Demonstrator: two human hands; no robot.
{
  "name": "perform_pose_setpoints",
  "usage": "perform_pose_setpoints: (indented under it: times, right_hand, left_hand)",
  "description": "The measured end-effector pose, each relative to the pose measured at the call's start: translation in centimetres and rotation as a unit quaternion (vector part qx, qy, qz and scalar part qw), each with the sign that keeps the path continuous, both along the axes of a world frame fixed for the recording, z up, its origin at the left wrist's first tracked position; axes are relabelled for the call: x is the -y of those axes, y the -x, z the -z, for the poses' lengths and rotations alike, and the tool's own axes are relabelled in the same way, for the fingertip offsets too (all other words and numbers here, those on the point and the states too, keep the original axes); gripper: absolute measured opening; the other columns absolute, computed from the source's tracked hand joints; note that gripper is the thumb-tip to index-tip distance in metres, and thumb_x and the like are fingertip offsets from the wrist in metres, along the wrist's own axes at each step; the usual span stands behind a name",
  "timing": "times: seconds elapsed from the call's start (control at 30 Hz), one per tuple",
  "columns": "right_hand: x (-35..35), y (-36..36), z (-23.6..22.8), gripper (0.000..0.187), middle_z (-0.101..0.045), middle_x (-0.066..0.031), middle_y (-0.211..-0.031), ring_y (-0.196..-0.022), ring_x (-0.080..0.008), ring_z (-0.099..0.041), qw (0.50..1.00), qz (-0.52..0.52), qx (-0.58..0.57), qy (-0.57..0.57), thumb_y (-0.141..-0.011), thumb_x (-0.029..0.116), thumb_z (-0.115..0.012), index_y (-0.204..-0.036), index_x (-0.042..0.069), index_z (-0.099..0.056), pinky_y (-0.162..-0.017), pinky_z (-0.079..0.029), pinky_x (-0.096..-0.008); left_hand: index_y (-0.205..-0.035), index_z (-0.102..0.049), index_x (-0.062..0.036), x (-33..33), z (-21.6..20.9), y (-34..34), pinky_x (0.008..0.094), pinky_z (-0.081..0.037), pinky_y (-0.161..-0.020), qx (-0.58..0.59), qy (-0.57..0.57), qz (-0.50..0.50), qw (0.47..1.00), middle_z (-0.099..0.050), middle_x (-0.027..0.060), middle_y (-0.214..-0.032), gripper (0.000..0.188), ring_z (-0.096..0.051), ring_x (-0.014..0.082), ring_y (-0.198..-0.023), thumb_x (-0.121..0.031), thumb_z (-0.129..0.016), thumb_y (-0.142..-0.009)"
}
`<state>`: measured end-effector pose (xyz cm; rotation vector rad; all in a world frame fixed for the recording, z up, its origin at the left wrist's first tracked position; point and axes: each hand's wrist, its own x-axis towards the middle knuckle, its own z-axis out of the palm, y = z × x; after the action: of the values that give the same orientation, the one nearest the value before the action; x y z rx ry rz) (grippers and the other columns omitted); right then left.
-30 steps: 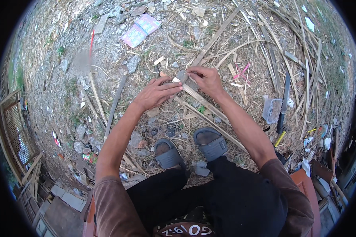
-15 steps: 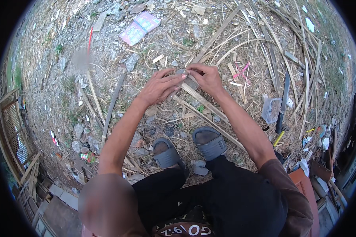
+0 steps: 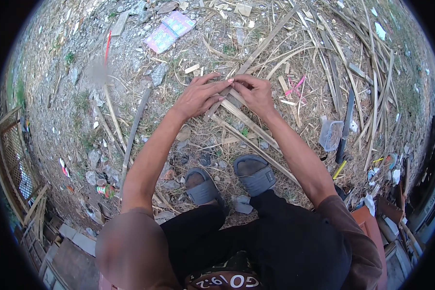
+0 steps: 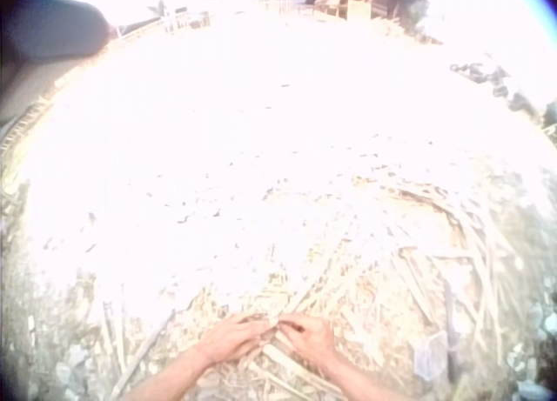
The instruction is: The person constructs a wooden frame by positioning thin bamboo strips together and hammering small nails through the joints.
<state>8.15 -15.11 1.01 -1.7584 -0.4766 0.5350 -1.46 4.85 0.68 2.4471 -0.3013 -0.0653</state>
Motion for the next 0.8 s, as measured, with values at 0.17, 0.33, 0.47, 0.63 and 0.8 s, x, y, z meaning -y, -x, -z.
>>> perform_pose_setpoints:
  times: [0.17,0.33,0.47,0.63,0.8]
  right_hand:
    - [0.09,0.09,0.1,0.014,-0.076,-0.0089,-0.087,-0.072,-0.0101,-0.069,1.0,-0.005,0.003,-0.01,-0.087,0.005,-0.071,-0.101,0.004,-0.075,-0.062,-0.052,-0.0247]
    - [0.18,0.11,0.09,0.015,-0.075,-0.0119,-0.092,-0.08,-0.0172,-0.074,0.999,-0.014,0.044,-0.004,-0.087,0.006,-0.071,-0.102,0.005,-0.075,-0.069,-0.056,-0.0276]
    - [0.03,0.05,-0.13,0.015,-0.075,-0.0118,-0.092,-0.081,-0.0195,-0.074,0.997,-0.026,0.072,-0.007,-0.087,0.006,-0.071,-0.102,0.005,-0.075,-0.07,-0.057,-0.0284]
    - [0.07,0.04,-0.6,0.015,-0.075,-0.0121,-0.092,-0.081,-0.0215,-0.074,0.993,-0.04,0.106,0.013,-0.087,0.006,-0.071,-0.101,0.004,-0.075,-0.07,-0.057,-0.0293]
    - [0.04,0.08,-0.28,0.015,-0.075,-0.0126,-0.092,-0.081,-0.0219,-0.074,0.995,-0.033,0.094,-0.002,-0.086,0.005,-0.07,-0.1,0.003,-0.074,-0.069,-0.057,-0.0292]
  left_hand:
    - [-0.147,-0.046,-0.0274,-0.02,-0.04,0.03,0.0474,-0.037,-0.105,0.0,0.003,-0.001,1.0,-0.058,0.0118,-0.134,0.055,-0.047,0.0306,-0.131,-0.03,-0.062,-0.094]
    - [-0.147,-0.046,-0.0266,0.1,-0.15,0.07,0.047,-0.037,-0.107,-0.002,0.01,-0.008,1.0,-0.057,0.0114,-0.135,0.057,-0.047,0.0305,-0.131,-0.029,-0.065,-0.093]
    - [-0.147,-0.046,-0.0251,-0.06,0.47,0.27,0.0461,-0.038,-0.107,0.009,0.022,-0.013,1.0,-0.058,0.0108,-0.135,0.059,-0.047,0.0302,-0.131,-0.028,-0.066,-0.092]
    - [-0.148,-0.045,-0.0237,0.12,0.23,0.24,0.0455,-0.039,-0.106,0.017,0.012,-0.014,1.0,-0.059,0.0095,-0.134,0.061,-0.049,0.0302,-0.13,-0.027,-0.067,-0.09]
    - [-0.148,-0.044,-0.0191,0.42,0.32,0.39,0.0449,-0.039,-0.107,0.005,0.002,-0.02,1.0,-0.06,0.0078,-0.134,0.064,-0.048,0.0296,-0.131,-0.025,-0.069,-0.09]
